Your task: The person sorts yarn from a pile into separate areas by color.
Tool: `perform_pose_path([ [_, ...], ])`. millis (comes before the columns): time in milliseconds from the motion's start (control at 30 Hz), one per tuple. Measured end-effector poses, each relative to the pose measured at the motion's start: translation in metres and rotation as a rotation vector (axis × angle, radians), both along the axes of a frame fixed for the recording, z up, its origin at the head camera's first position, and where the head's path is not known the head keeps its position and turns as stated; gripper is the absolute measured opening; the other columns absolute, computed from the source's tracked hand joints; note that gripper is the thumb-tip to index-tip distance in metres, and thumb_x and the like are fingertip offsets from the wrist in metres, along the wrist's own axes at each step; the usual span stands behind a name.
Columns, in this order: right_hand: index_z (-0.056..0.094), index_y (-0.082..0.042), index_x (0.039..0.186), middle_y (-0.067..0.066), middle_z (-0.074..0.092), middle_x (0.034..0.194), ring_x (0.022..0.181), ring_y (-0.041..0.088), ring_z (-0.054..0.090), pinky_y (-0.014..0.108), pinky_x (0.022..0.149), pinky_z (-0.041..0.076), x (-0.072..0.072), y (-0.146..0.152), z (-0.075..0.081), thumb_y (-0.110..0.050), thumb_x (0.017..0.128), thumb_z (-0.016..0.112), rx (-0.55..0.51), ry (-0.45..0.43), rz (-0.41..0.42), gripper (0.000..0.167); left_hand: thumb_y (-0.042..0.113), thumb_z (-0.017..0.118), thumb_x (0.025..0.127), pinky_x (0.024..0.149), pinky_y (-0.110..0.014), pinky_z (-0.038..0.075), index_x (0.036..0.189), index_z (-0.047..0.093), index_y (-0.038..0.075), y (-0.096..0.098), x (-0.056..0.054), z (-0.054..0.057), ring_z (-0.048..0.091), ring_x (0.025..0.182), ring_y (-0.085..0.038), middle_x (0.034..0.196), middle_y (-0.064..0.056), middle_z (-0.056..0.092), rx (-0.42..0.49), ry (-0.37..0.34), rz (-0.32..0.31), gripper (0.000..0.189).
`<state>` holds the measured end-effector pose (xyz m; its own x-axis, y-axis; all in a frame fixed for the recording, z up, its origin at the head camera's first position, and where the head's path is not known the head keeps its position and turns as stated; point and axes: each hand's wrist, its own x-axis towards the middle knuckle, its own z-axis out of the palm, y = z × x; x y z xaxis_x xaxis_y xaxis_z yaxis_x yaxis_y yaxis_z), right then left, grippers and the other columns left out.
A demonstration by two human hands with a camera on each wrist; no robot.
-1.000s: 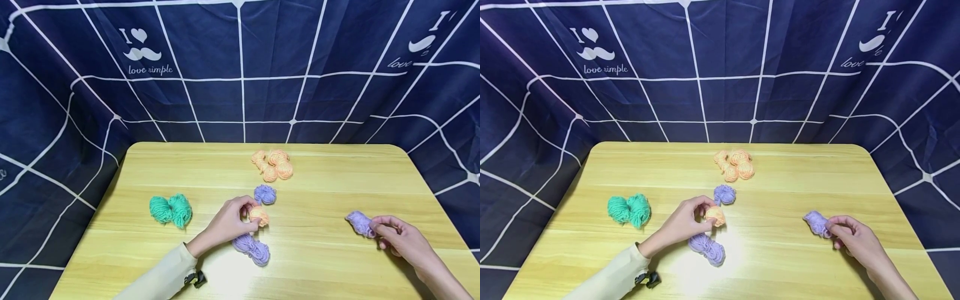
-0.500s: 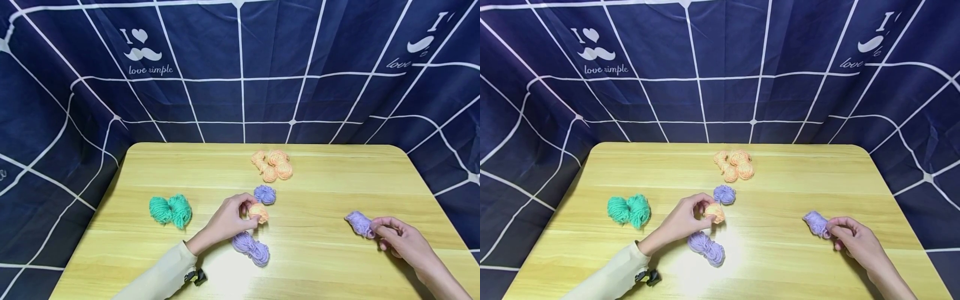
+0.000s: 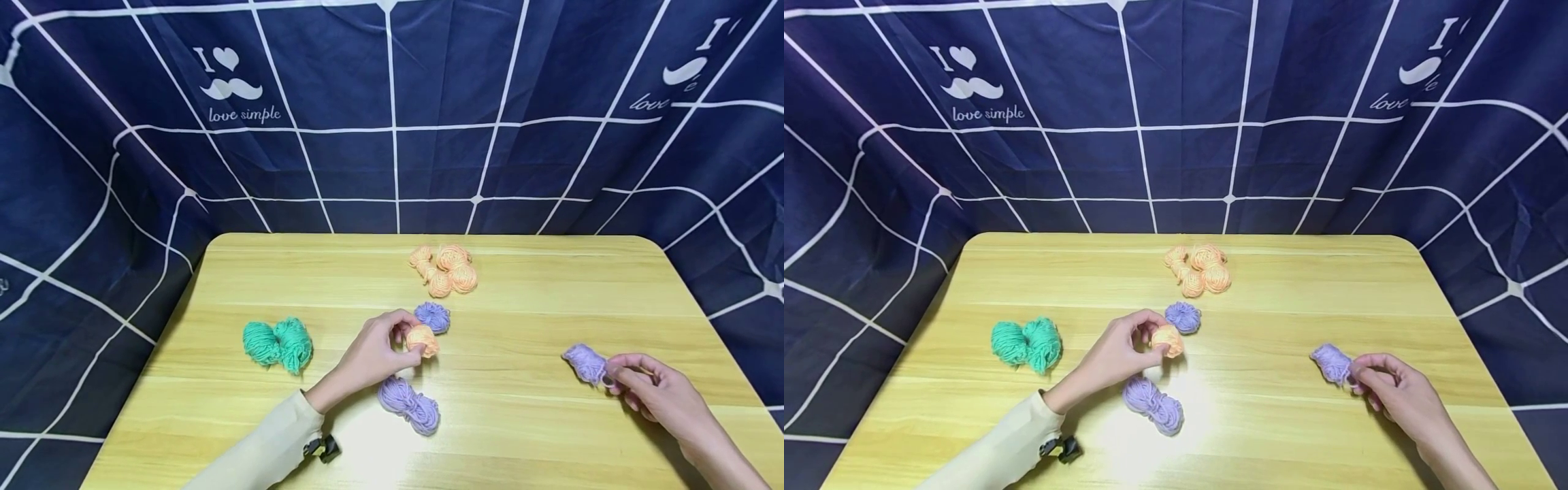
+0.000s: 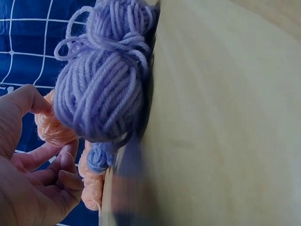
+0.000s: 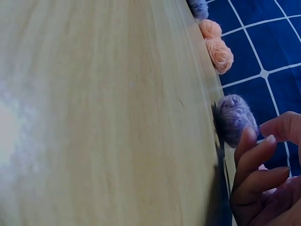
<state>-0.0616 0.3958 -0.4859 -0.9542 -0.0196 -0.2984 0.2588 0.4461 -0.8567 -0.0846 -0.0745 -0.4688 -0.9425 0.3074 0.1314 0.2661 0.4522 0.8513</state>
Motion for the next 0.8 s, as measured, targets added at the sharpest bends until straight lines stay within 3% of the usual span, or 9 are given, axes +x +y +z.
perform_pose_path([
  [800, 0.075, -0.03, 0.103, -0.006, 0.069, 0.079, 0.063, 0.007, 0.055, 0.027, 0.05, 0.043, 0.001, -0.004, 0.001, -0.018, 0.112, 0.064, -0.046, 0.031, -0.025, 0.018, 0.015, 0.082, 0.085, 0.073, -0.027, 0.049, 0.117, 0.075, 0.011, 0.003, -0.015, 0.005, 0.058, 0.082, -0.015, 0.09, 0.006, 0.065, 0.045, 0.029, 0.046, 0.033],
])
